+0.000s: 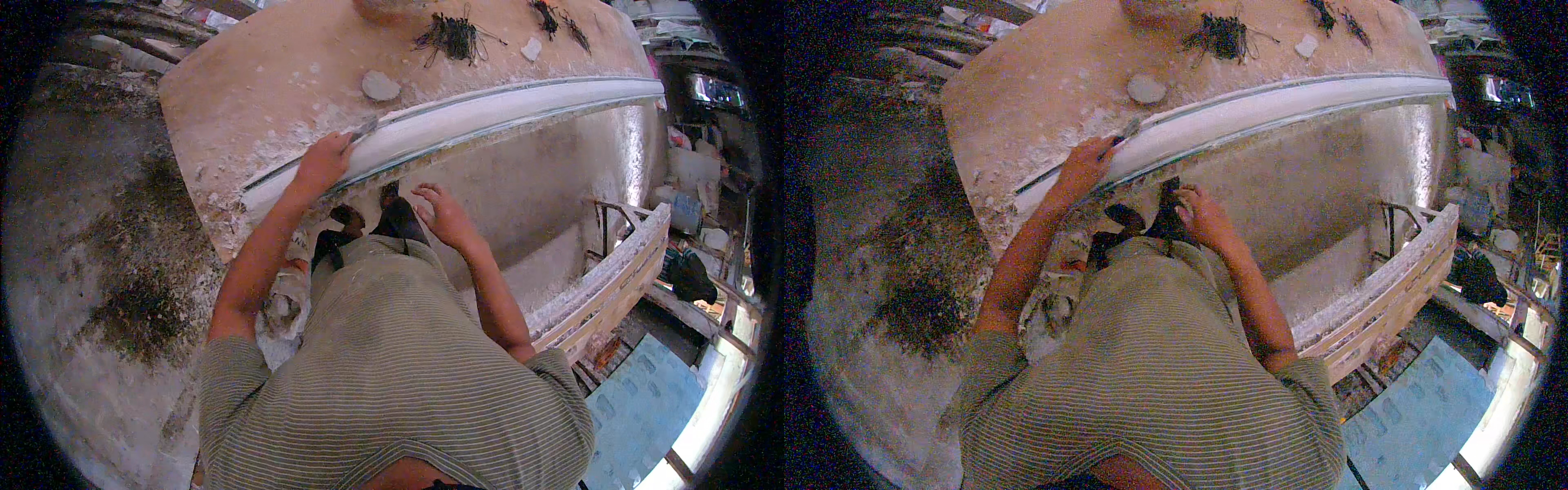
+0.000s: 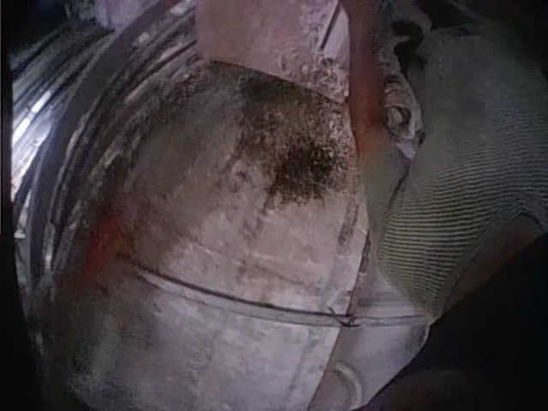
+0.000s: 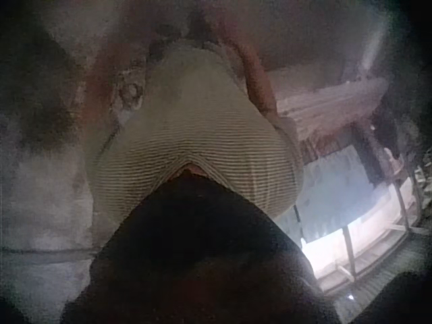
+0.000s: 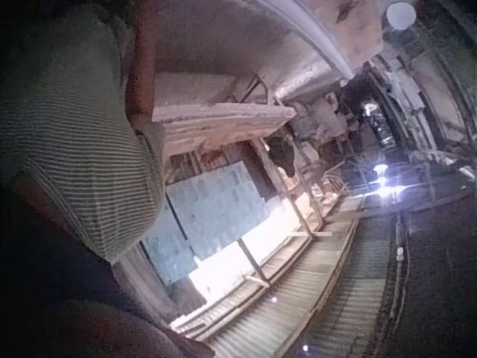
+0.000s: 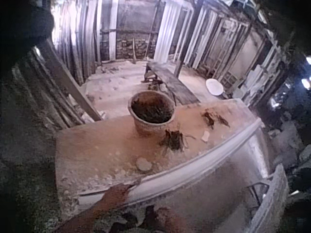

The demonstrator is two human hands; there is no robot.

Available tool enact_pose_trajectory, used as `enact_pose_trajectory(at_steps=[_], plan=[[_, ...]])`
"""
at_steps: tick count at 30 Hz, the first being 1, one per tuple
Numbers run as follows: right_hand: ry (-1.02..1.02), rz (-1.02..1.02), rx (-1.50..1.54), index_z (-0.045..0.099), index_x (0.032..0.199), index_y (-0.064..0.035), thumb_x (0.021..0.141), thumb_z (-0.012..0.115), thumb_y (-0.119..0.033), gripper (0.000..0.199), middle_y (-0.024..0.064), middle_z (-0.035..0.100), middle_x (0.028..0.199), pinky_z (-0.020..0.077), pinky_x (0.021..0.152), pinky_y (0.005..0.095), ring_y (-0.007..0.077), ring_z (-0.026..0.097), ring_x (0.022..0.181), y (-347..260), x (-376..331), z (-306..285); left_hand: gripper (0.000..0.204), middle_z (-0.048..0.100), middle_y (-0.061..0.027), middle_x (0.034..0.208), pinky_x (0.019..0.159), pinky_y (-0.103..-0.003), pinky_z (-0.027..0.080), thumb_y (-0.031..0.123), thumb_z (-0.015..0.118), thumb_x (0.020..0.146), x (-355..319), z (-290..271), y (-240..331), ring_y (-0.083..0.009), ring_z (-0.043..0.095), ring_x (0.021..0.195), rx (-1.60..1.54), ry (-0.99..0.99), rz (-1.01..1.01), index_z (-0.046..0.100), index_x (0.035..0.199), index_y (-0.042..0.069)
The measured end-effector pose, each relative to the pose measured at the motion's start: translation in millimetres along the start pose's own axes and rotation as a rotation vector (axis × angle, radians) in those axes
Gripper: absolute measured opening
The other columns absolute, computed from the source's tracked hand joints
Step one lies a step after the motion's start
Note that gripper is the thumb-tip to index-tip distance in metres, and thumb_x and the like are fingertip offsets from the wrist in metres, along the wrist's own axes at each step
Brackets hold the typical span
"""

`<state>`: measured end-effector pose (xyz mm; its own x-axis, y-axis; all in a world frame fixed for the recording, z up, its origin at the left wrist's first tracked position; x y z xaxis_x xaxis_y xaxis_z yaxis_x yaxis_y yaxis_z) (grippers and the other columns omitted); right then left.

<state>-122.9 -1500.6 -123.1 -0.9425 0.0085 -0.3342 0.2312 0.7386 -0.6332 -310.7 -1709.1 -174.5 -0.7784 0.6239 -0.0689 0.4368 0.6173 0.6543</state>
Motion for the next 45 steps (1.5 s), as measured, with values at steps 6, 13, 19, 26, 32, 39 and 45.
enact_pose_trajectory(at_steps=[6, 13, 19, 26, 32, 39, 45], plan=[[0.076, -0.040, 0.011, 0.061, 0.131, -0.0108, 0.095, 0.065, -0.020, 0.037, 0.0166, 0.060, 0.134, 0.0516, 0.100, 0.0471, 0.0412, 0.062, 0.117, 18, 2, -22, 0.030, 0.065, -0.0211, 0.104, 0.081, -0.052, 0.055, 0.027, 0.057, 0.100, -11, -5, 6, -0.0434, 0.067, 0.093, 0.105, 0.083, -0.023, 0.065, 0.120, 0.006], [0.040, -0.054, 0.082, 0.063, 0.128, -0.0062, 0.095, 0.067, -0.021, 0.036, 0.0165, 0.061, 0.130, 0.0490, 0.102, 0.0441, 0.0376, 0.060, 0.119, 53, 16, -32, 0.036, 0.067, -0.0222, 0.116, 0.095, -0.050, 0.052, 0.027, 0.056, 0.101, 37, 18, 53, -0.0423, 0.064, 0.108, 0.120, -0.129, -0.151, 0.063, 0.128, 0.005], [0.152, 0.065, 0.423, 0.063, 0.127, -0.0054, 0.097, 0.067, -0.026, 0.037, 0.0157, 0.068, 0.116, 0.0561, 0.087, 0.0410, 0.0290, 0.069, 0.099, 96, 60, -38, 0.036, 0.066, -0.0240, 0.124, 0.100, -0.049, 0.050, 0.027, 0.057, 0.101, 84, 51, 103, -0.0436, 0.062, 0.115, 0.180, -0.091, -0.125, 0.065, 0.125, 0.001], [0.120, 0.403, 1.035, 0.060, 0.115, -0.0048, 0.099, 0.065, -0.033, 0.032, 0.0074, 0.067, 0.105, 0.0570, 0.073, 0.0342, 0.0166, 0.069, 0.090, 192, 90, -43, 0.034, 0.069, -0.0209, 0.097, 0.082, -0.048, 0.053, 0.028, 0.064, 0.096, 71, 43, 97, -0.0407, 0.066, 0.094, 0.253, 0.064, -0.117, 0.069, 0.120, 0.005], [0.266, 0.487, 1.143, 0.058, 0.114, -0.0045, 0.100, 0.064, -0.032, 0.031, 0.0073, 0.066, 0.101, 0.0571, 0.066, 0.0327, 0.0165, 0.069, 0.084, 258, 89, -92, 0.036, 0.069, -0.0245, 0.112, 0.094, -0.049, 0.050, 0.029, 0.060, 0.098, 234, 166, 205, -0.0428, 0.065, 0.106, 0.068, -0.016, -0.066, 0.069, 0.121, 0.003], [0.447, 0.445, 1.260, 0.055, 0.110, -0.0030, 0.100, 0.065, -0.027, 0.029, 0.0076, 0.063, 0.100, 0.0569, 0.061, 0.0317, 0.0177, 0.069, 0.079, 300, 103, -129, 0.037, 0.070, -0.0248, 0.116, 0.097, -0.045, 0.052, 0.030, 0.064, 0.097, 179, 124, 161, -0.0420, 0.066, 0.108, 0.221, 0.003, -0.105, 0.070, 0.120, 0.002], [0.496, 0.541, 1.311, 0.055, 0.109, -0.0029, 0.100, 0.065, -0.028, 0.028, 0.0076, 0.063, 0.099, 0.0565, 0.060, 0.0310, 0.0179, 0.067, 0.079, 302, 110, -132, 0.035, 0.070, -0.0260, 0.110, 0.091, -0.047, 0.053, 0.028, 0.062, 0.098, 238, 146, 220, -0.0427, 0.067, 0.105, 0.109, -0.080, -0.063, 0.070, 0.120, 0.002]])
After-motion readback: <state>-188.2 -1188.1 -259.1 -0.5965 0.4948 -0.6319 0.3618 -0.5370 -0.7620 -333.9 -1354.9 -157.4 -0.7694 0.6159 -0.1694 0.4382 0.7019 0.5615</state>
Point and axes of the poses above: each hand's wrist, its own x-axis towards the middle knuckle, its own z-axis out of the palm, y = z × x, the point moved 6 cm from there along x, towards the middle knuckle
